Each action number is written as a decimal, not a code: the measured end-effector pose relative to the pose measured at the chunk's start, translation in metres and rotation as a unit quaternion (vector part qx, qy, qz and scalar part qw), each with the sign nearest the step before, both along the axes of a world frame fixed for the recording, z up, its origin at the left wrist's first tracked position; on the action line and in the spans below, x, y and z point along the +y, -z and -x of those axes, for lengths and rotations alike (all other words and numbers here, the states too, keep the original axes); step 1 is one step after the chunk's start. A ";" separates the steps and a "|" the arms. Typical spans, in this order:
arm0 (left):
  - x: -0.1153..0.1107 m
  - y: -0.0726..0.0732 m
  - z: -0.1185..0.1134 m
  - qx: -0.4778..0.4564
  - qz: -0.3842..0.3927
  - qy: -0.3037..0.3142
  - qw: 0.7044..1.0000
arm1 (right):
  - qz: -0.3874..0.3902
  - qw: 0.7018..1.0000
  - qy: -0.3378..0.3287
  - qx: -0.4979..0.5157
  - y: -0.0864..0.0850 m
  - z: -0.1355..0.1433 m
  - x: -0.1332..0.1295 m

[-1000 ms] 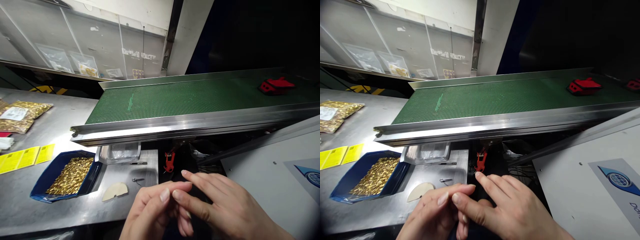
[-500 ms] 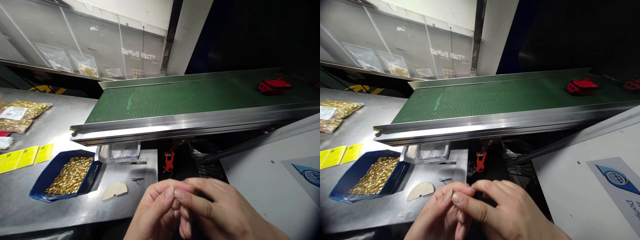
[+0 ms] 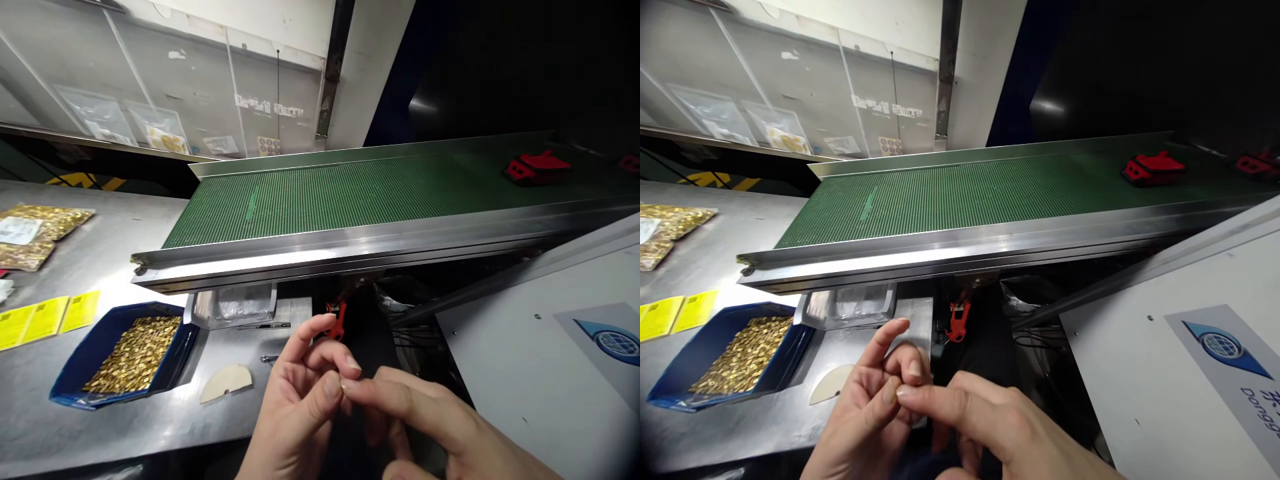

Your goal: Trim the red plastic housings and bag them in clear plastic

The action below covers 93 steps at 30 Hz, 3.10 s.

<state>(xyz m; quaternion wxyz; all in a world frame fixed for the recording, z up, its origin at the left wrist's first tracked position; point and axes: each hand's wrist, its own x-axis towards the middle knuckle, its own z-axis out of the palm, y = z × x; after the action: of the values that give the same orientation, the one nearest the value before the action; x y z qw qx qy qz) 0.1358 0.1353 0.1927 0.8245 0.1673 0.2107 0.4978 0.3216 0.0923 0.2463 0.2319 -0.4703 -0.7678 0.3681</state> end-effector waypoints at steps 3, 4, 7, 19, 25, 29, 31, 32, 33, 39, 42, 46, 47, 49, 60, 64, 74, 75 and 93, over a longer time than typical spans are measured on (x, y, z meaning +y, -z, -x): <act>0.001 0.001 0.000 -0.011 -0.003 0.000 1.000 | 0.005 1.000 -0.008 -0.017 -0.001 -0.001 0.002; 0.002 0.000 0.000 -0.013 -0.002 -0.001 1.000 | 0.010 1.000 -0.011 -0.016 -0.001 -0.001 0.002; 0.003 -0.003 -0.001 -0.021 -0.002 -0.002 1.000 | 0.017 1.000 -0.012 0.004 -0.002 -0.001 0.003; 0.005 -0.005 0.000 -0.024 0.038 0.015 0.999 | 0.047 0.998 -0.038 0.013 0.001 -0.001 0.014; 0.007 -0.005 -0.001 -0.015 0.049 -0.002 0.999 | 0.028 0.999 -0.039 -0.006 0.001 0.001 0.016; 0.009 -0.004 -0.001 -0.008 0.050 -0.010 0.999 | 0.011 0.999 -0.038 0.000 0.005 0.002 0.017; 0.010 -0.002 0.000 -0.003 0.046 -0.020 0.999 | 0.004 0.999 -0.037 0.003 0.008 0.003 0.017; 0.011 -0.001 0.000 0.000 0.040 -0.026 0.999 | 0.000 0.999 -0.036 0.004 0.009 0.003 0.017; 0.011 0.000 0.001 0.008 0.031 -0.032 0.999 | -0.008 0.999 -0.034 0.002 0.010 0.003 0.017; 0.014 0.007 0.008 0.110 -0.050 -0.103 0.987 | -0.070 0.997 -0.006 -0.042 0.011 0.005 0.019; 0.013 0.007 0.010 0.114 -0.082 -0.118 0.983 | -0.096 0.994 -0.012 -0.055 0.012 0.007 0.019; 0.010 0.007 0.009 0.105 -0.078 -0.117 0.984 | -0.197 0.977 -0.023 -0.075 0.020 0.008 0.019; 0.010 0.007 0.009 0.106 -0.075 -0.118 0.984 | -0.238 0.966 -0.019 -0.098 0.022 0.008 0.019; 0.009 0.008 0.009 0.116 -0.075 -0.125 0.983 | -0.331 0.928 -0.013 -0.168 0.026 0.008 0.019; -0.001 0.007 0.007 0.143 -0.089 -0.066 0.983 | -0.495 0.808 -0.005 -0.320 0.018 0.008 0.016; -0.011 0.004 0.005 0.173 -0.034 -0.048 0.983 | -0.473 0.816 0.005 -0.333 0.019 0.007 0.013; -0.012 0.006 0.002 0.294 -0.049 -0.070 0.952 | -0.467 0.799 -0.034 -0.378 0.020 0.003 0.014; -0.011 0.006 0.002 0.312 -0.046 -0.067 0.947 | -0.468 0.797 -0.038 -0.378 0.021 0.003 0.014; -0.011 0.010 -0.001 0.291 -0.021 -0.100 0.951 | -0.435 0.819 -0.045 -0.370 0.032 0.002 0.017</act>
<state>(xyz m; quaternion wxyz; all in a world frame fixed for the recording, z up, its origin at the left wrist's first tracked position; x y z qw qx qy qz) 0.1365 0.1243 0.1825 0.6699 0.2999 0.4465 0.5118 0.3200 0.1091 0.2148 0.0936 -0.3861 -0.8965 -0.1961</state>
